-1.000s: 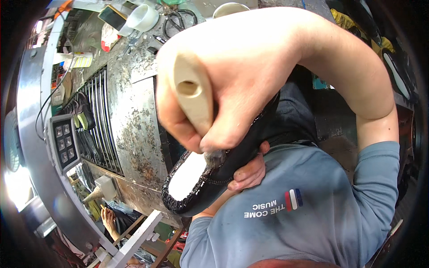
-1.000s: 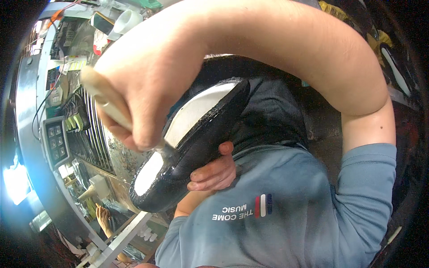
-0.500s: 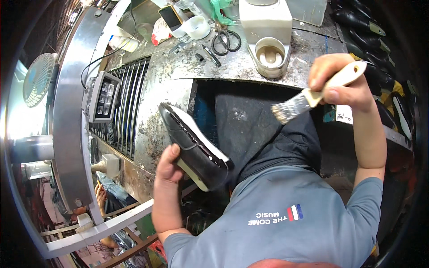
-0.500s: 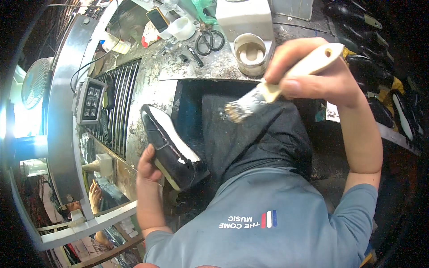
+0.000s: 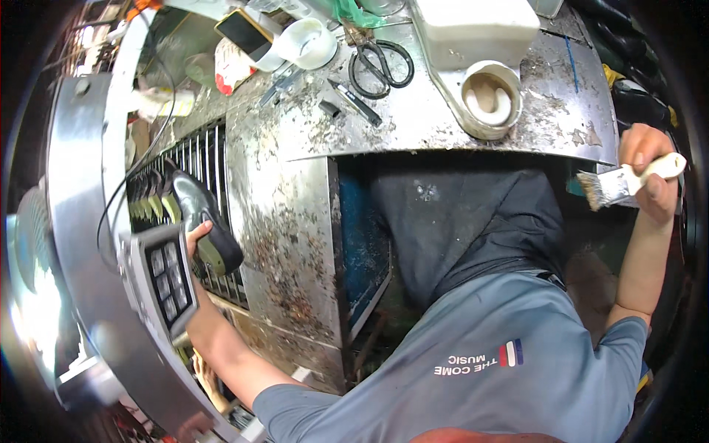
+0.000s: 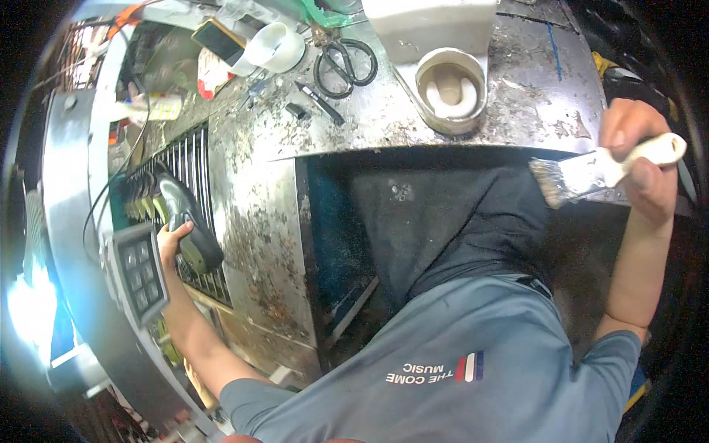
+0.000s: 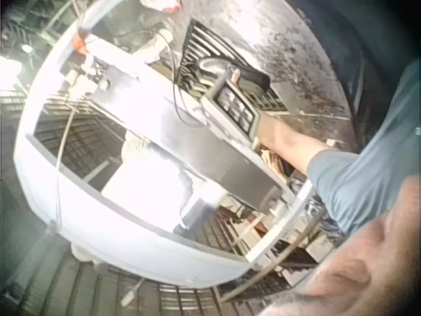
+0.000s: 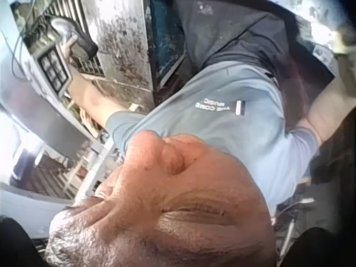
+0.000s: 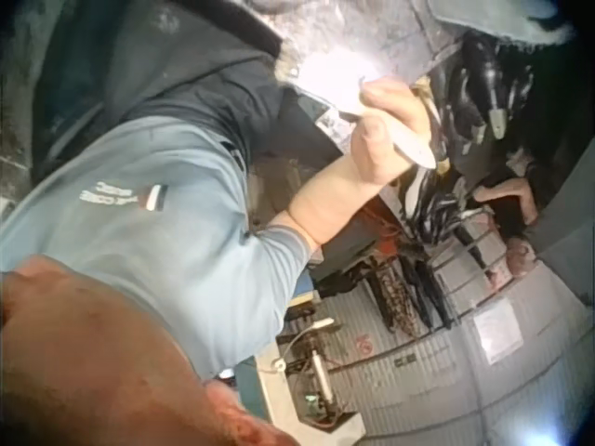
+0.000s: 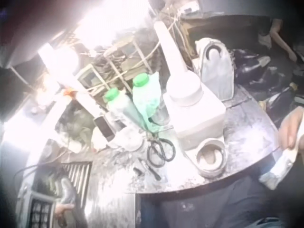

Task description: The person uses a brush to apply a white substance to the sole of a black shoe. They repeatedly dip the brush into a small container and spread the substance along the edges and surface of the shoe sole. The person handles multiple shoes, placing them on a metal table and picking them up to continue the application.

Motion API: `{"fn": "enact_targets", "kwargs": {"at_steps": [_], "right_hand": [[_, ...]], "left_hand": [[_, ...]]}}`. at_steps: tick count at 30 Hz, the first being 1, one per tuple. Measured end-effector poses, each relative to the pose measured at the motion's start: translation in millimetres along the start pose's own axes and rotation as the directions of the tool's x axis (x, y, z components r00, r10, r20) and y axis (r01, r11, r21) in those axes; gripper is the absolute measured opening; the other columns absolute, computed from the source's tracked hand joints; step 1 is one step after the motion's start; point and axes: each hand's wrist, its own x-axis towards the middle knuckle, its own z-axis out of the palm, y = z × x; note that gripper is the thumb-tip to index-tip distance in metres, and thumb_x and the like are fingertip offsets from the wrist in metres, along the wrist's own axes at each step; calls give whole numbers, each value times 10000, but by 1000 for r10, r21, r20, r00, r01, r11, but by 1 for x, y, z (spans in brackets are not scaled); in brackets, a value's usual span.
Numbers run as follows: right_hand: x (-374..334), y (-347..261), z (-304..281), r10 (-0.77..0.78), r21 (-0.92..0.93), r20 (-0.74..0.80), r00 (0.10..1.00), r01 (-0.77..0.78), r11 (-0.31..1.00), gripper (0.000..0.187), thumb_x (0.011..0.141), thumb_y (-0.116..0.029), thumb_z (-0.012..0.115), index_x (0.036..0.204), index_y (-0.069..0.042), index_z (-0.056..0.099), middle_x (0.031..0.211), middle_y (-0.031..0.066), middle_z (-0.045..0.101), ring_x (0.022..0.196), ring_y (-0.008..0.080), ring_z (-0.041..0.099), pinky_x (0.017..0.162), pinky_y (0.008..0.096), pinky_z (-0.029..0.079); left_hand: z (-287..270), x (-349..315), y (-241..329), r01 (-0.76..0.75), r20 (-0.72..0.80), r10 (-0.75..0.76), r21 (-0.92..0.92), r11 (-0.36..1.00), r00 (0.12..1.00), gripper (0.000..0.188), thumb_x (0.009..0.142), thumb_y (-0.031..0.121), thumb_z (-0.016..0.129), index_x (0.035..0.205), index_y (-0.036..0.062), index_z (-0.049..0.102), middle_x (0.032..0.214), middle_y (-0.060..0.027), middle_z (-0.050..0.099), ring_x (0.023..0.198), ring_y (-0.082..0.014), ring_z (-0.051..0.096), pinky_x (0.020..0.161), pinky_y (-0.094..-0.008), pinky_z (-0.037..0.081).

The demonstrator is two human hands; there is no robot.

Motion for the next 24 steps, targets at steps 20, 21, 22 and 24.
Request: {"fn": "enact_targets", "kwargs": {"at_steps": [20,21,22,24], "right_hand": [[96,64,83,-392,-732,-496,775,-131,668,536,859,-339,830,1289,-169,558,937,62,723,812,218,720,708,336,574],[100,70,84,-374,-765,-491,787,-184,617,567,822,-349,855,1269,-177,551,924,76,716,815,251,725,697,359,574],[105,74,86,-377,-774,-478,793,-178,607,564,823,-341,852,1261,-173,539,908,77,710,813,275,723,686,382,569],[113,80,87,-417,-785,-452,789,-130,605,529,841,-321,830,1230,-162,509,821,77,687,758,296,716,640,414,552]], "left_hand": [[53,142,-41,92,-489,-50,62,994,871,1024,723,535,878,1404,-131,503,1336,-290,628,1195,-403,628,1066,-445,468],[57,130,-32,72,-541,-1,110,991,841,1008,741,531,865,1411,-125,497,1345,-288,623,1208,-407,620,1074,-448,458],[63,114,-22,60,-592,43,154,986,805,992,758,527,851,1418,-120,491,1354,-286,618,1221,-411,611,1082,-451,449],[83,71,22,-22,-632,163,225,974,758,886,829,473,809,1440,-84,489,1383,-279,594,1275,-418,566,1104,-460,423]]}}
